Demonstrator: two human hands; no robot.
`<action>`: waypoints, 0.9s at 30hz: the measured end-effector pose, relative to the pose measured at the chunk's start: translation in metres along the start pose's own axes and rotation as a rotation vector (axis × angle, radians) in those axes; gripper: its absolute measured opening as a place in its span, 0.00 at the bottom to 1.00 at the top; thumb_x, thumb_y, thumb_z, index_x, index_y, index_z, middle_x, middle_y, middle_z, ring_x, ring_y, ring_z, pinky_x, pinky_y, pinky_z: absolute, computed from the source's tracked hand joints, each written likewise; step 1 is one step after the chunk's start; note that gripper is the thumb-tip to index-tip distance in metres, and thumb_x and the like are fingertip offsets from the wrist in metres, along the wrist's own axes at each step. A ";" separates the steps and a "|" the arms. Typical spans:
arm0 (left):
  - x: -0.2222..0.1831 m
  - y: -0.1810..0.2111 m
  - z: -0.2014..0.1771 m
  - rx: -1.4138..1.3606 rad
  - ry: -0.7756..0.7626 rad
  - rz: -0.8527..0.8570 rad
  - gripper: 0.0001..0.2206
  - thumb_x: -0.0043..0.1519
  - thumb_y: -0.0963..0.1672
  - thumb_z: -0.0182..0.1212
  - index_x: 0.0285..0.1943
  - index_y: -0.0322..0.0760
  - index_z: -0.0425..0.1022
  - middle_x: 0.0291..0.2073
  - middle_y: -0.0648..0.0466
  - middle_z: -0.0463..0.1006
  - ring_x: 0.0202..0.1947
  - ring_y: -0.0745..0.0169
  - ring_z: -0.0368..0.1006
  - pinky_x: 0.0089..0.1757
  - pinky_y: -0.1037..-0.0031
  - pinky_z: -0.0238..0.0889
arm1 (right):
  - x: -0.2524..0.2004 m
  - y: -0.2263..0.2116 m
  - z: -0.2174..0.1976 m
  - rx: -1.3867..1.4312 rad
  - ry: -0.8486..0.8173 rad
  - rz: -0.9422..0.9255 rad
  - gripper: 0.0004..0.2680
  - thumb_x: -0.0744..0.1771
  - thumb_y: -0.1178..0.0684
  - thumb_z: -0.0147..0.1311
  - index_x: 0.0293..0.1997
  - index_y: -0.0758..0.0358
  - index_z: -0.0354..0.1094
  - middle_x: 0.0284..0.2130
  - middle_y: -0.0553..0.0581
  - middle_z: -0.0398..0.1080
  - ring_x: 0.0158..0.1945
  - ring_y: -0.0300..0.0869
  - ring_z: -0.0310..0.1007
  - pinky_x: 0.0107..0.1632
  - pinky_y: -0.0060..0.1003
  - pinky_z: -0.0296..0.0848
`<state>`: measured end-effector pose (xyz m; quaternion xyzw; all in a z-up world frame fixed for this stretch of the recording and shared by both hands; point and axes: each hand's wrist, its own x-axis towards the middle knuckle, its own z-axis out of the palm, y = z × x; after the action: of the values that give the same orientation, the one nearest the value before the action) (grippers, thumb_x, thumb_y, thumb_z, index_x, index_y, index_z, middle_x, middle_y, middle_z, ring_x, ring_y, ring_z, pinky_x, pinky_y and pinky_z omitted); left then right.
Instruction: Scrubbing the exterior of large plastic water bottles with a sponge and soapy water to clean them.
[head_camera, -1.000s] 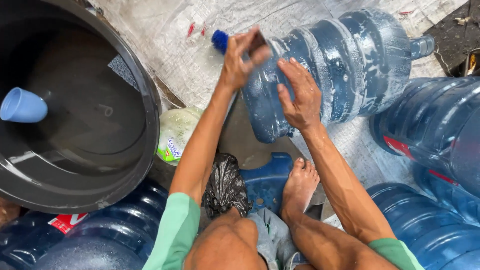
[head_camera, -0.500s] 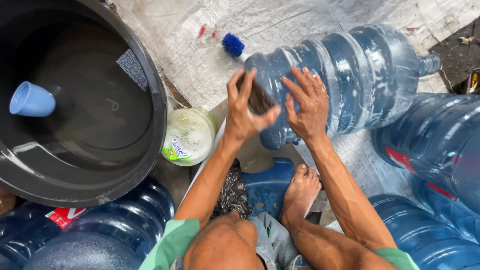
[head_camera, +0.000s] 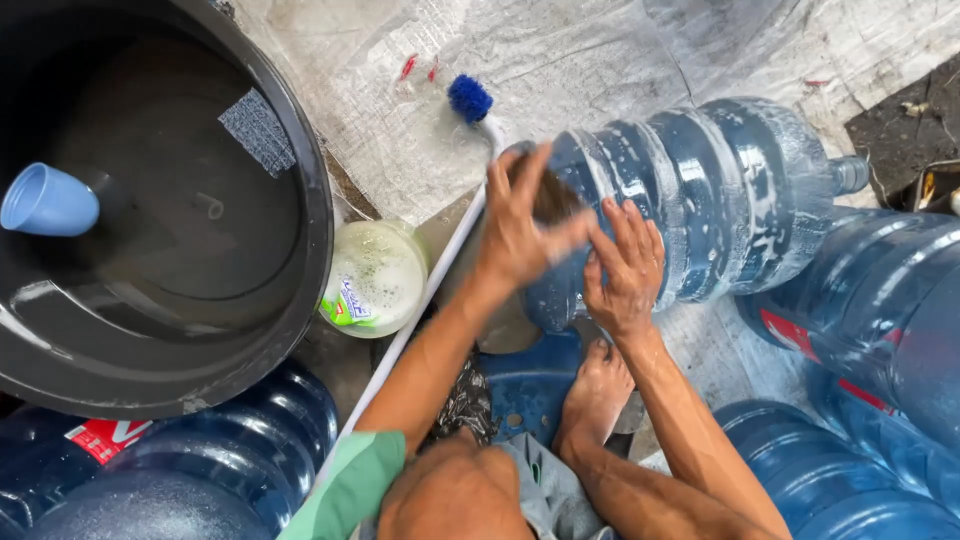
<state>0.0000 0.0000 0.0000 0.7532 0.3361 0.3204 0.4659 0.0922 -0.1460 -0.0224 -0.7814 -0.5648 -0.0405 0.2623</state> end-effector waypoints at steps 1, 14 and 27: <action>0.022 0.000 -0.006 0.000 -0.175 -0.323 0.43 0.43 0.59 0.60 0.68 0.44 0.54 0.59 0.39 0.51 0.60 0.36 0.55 0.54 0.49 0.58 | -0.003 -0.003 -0.006 0.007 -0.010 -0.010 0.13 0.68 0.52 0.39 0.57 0.54 0.67 0.61 0.56 0.58 0.66 0.48 0.53 0.65 0.46 0.48; -0.007 -0.041 0.012 -0.084 -0.349 0.165 0.42 0.35 0.63 0.70 0.61 0.60 0.66 0.52 0.48 0.66 0.54 0.46 0.66 0.56 0.40 0.44 | -0.045 0.004 0.001 0.009 0.072 -0.005 0.12 0.68 0.50 0.38 0.53 0.50 0.67 0.63 0.55 0.57 0.68 0.45 0.47 0.67 0.42 0.39; -0.046 -0.040 0.002 -0.324 -0.146 0.162 0.39 0.36 0.61 0.68 0.59 0.52 0.69 0.52 0.44 0.60 0.58 0.43 0.58 0.63 0.54 0.43 | -0.034 0.003 0.000 0.033 0.084 -0.010 0.13 0.67 0.54 0.41 0.56 0.48 0.69 0.61 0.55 0.60 0.67 0.46 0.51 0.67 0.42 0.42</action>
<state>-0.0332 -0.0247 -0.0451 0.7142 0.1835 0.3512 0.5769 0.0827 -0.1761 -0.0355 -0.7717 -0.5579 -0.0653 0.2984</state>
